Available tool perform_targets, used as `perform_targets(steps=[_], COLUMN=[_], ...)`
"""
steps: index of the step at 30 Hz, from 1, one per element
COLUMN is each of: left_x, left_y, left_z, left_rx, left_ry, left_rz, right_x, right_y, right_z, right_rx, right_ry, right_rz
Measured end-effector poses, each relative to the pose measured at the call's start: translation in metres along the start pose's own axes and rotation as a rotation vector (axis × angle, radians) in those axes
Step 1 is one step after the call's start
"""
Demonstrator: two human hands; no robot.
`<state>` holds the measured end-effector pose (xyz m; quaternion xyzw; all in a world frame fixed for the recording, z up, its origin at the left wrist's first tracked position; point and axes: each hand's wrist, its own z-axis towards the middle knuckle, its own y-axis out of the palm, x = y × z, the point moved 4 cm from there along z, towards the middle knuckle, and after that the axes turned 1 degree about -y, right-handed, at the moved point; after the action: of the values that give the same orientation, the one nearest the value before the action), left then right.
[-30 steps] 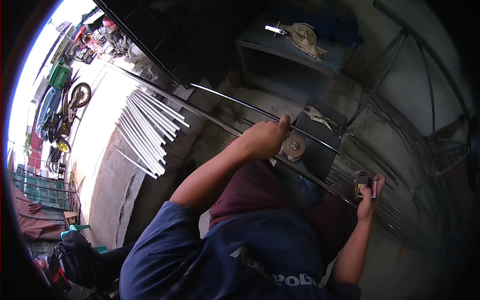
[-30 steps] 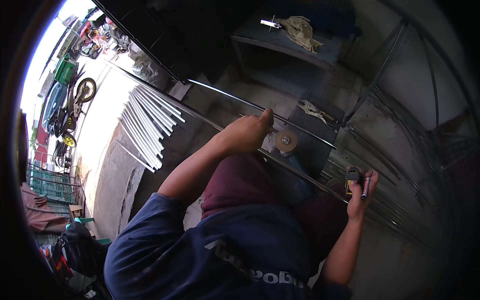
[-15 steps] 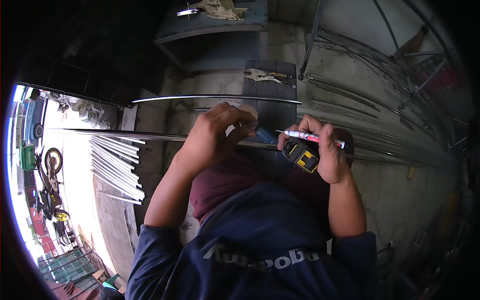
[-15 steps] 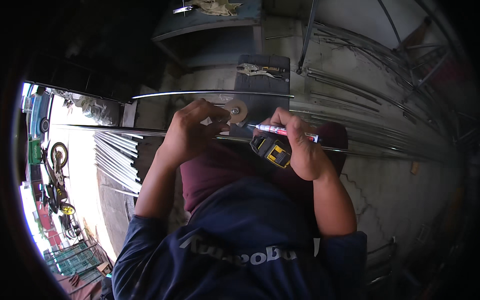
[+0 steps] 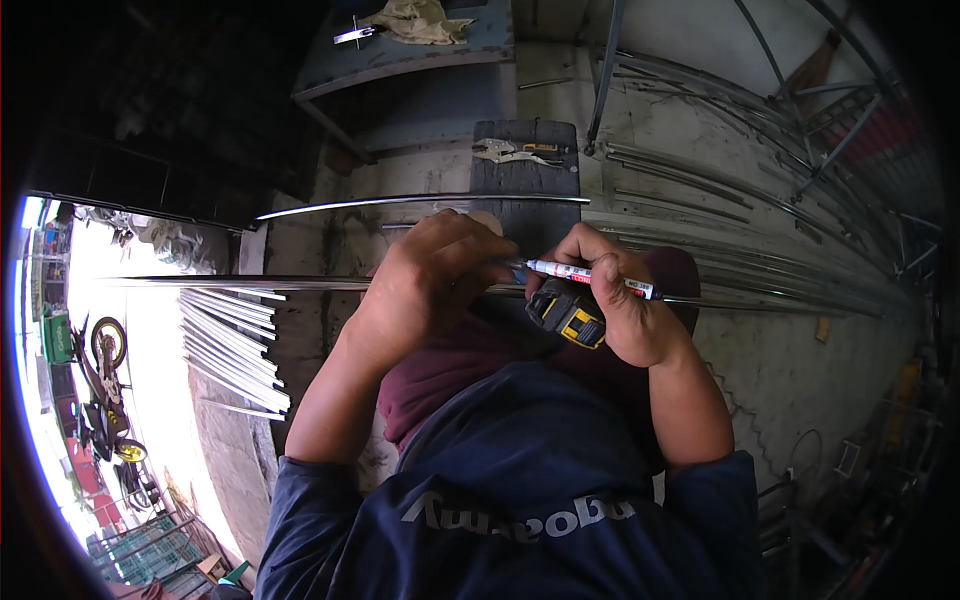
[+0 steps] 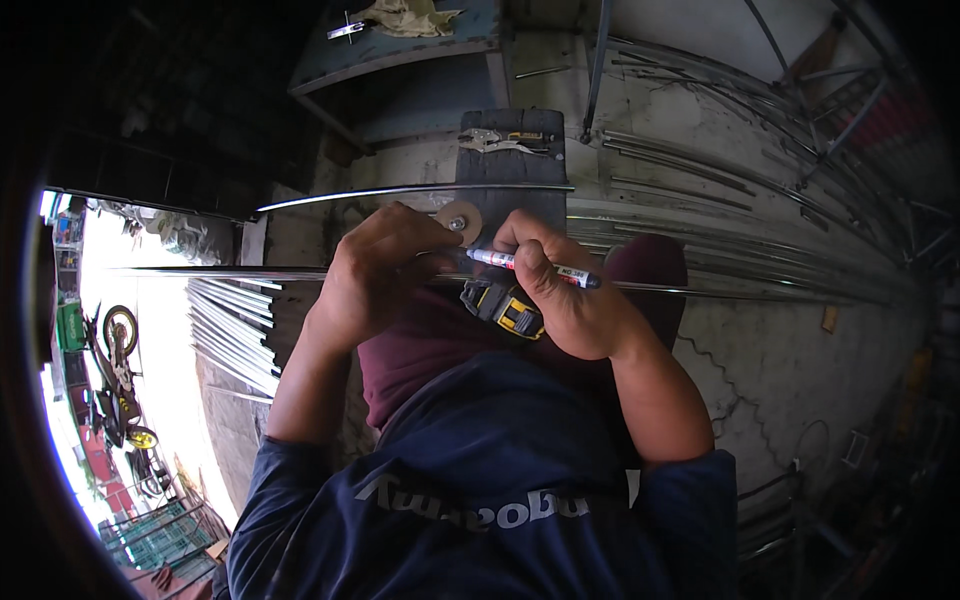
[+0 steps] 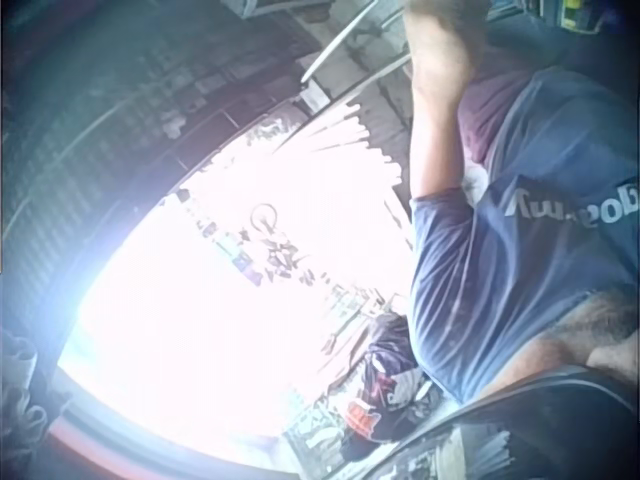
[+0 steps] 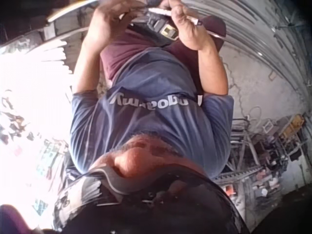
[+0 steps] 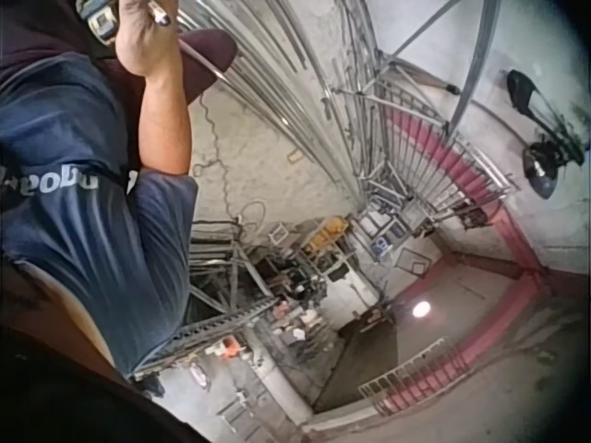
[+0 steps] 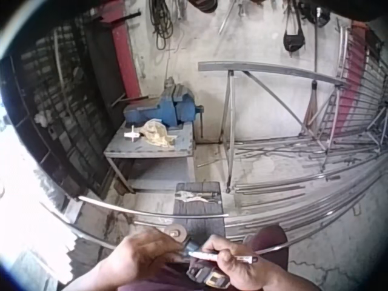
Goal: Measuring and cutting metal rods using an angle grinder in a fabrication shop.
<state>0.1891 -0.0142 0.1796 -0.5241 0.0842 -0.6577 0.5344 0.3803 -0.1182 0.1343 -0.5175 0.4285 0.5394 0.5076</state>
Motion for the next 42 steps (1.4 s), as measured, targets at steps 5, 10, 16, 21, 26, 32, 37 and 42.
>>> perform_targets(steps=[5, 10, 16, 21, 26, 32, 37, 42], left_x=[0.017, 0.035, 0.051, 0.041, -0.048, -0.270, -0.425, -0.472], left_y=[0.004, 0.002, 0.004, 0.012, 0.007, -0.008, 0.018, 0.038], left_z=[0.005, 0.014, 0.021, 0.043, 0.094, 0.185, 0.223, 0.255], left_rx=[-0.050, -0.044, -0.221, -0.301, -0.473, -0.274, -0.149, -0.170], left_ry=[-0.038, -0.002, -0.169, -0.060, 0.021, -0.524, -0.771, -0.648], left_rz=[-0.128, -0.210, -0.337, -0.200, 0.205, 0.444, 0.517, 0.754], right_x=[-0.011, -0.021, -0.034, -0.011, 0.046, 0.099, 0.102, 0.099], right_y=[0.008, 0.018, 0.017, 0.003, -0.027, -0.076, -0.118, -0.152], right_z=[0.002, -0.005, -0.009, -0.013, -0.005, -0.020, -0.031, -0.010], right_rx=[-0.024, -0.064, -0.023, 0.034, 0.146, 0.500, 0.539, 0.508], right_ry=[-0.095, -0.054, -0.262, -0.075, 0.191, 0.401, 0.439, 0.474], right_rz=[0.091, 0.326, 0.093, 0.113, 0.032, 0.366, 0.522, 0.500])
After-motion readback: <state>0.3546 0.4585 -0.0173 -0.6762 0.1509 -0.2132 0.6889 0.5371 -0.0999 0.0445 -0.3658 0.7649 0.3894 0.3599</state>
